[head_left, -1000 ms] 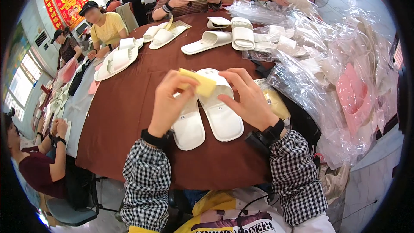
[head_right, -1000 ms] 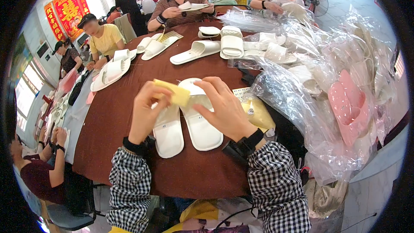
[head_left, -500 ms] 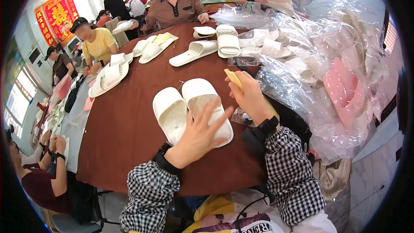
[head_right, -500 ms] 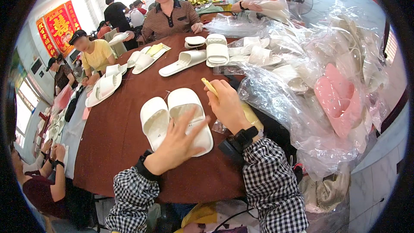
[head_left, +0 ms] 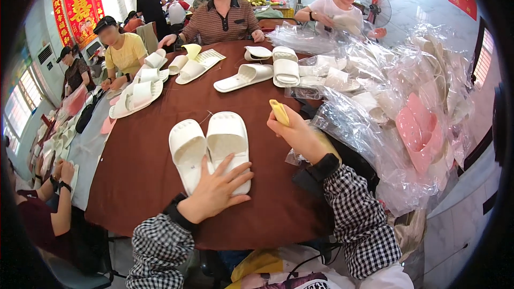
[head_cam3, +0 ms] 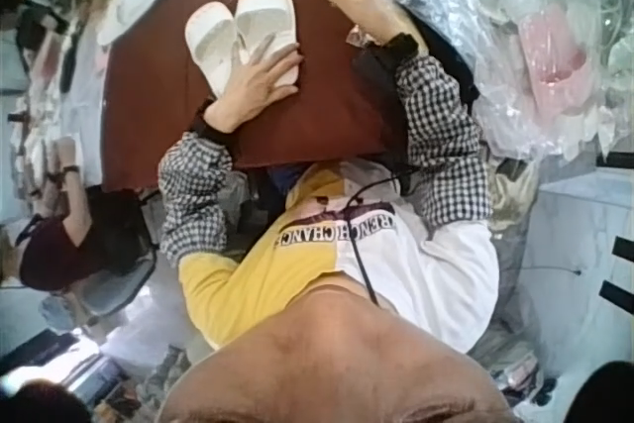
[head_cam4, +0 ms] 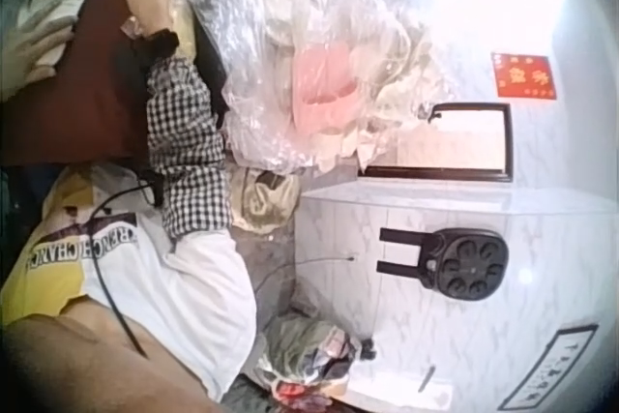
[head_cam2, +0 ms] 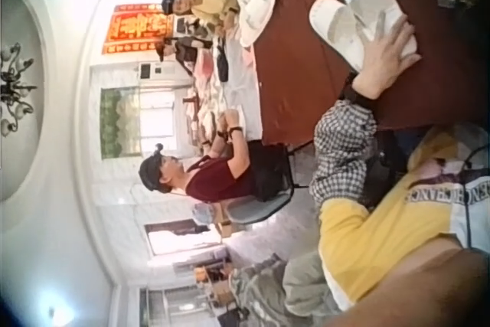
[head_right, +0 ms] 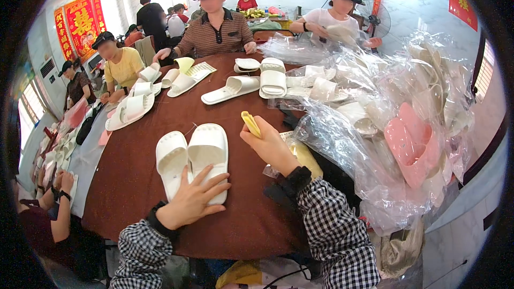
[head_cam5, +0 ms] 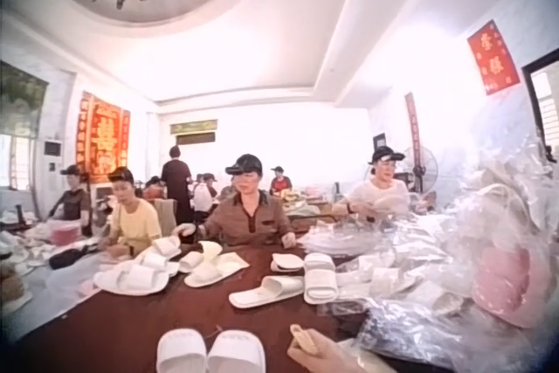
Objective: Applying size labels to the inside of slippers at a production table.
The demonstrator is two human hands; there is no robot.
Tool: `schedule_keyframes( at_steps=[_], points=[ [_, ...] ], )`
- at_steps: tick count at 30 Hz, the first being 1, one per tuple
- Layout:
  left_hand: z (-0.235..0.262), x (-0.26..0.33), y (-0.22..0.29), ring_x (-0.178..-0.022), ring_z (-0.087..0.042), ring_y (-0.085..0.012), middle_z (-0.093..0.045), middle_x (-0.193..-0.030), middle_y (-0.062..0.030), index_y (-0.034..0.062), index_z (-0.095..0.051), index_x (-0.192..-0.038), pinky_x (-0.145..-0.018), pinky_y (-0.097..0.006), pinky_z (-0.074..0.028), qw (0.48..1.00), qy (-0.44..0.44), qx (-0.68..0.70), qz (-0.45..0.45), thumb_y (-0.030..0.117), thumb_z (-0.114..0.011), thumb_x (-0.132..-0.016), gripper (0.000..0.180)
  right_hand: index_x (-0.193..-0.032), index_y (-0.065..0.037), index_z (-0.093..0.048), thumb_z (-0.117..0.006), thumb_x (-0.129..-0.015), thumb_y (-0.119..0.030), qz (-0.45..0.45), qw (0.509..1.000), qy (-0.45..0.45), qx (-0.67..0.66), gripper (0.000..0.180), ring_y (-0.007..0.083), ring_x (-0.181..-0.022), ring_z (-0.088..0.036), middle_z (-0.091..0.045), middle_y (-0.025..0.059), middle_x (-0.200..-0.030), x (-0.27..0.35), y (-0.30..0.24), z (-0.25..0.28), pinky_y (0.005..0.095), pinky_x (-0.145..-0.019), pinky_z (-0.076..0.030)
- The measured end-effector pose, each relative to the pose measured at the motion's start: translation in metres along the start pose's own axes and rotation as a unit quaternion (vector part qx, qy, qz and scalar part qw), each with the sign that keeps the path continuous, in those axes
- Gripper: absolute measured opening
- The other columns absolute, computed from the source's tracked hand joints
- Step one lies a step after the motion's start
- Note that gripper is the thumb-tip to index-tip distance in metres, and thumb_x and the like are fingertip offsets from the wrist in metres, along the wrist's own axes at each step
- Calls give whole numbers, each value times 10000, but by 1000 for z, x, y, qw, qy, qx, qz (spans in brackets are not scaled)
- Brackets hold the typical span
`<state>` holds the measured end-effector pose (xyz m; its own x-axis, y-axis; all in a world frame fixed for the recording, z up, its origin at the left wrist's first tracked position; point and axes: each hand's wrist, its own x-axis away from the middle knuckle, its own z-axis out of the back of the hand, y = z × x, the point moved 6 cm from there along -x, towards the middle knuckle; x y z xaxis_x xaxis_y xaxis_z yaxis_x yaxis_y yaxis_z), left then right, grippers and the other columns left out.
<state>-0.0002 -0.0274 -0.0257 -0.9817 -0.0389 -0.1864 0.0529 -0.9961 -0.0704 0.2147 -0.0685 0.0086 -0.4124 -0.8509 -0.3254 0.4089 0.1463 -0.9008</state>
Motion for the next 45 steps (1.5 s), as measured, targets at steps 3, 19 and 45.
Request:
schedule_keyframes(
  at_steps=[3,19,45],
  points=[
    [5,26,-30,-1422,-309,-291,-419,-1482,6,151,-540,-1302,-1055,-711,-243,999,-24,12,33,484,-607,-903,524,-1048,-45,-566,-570,-959,-147,-7,978,-66,-197,136,96,-760,-576,-638,34,-926,-23,-7,-14,268,-674,-474],
    [18,178,-247,-1303,-474,-316,-585,-1280,-106,87,-563,-1091,-1084,-487,-352,954,100,-69,275,128,-560,-915,181,-1341,-302,-479,-522,-988,-131,-248,868,188,-386,395,215,-829,-512,-465,59,-1073,-169,212,59,370,-703,-558],
    [-11,238,-304,-1380,-367,-320,-482,-1429,-113,221,-540,-1345,-1063,-673,-261,855,190,-85,475,451,-540,-938,467,-1285,20,-528,-592,-915,30,-79,914,259,-303,375,229,-1083,-643,-632,116,-1206,-176,218,84,289,-894,-554]
  ],
)
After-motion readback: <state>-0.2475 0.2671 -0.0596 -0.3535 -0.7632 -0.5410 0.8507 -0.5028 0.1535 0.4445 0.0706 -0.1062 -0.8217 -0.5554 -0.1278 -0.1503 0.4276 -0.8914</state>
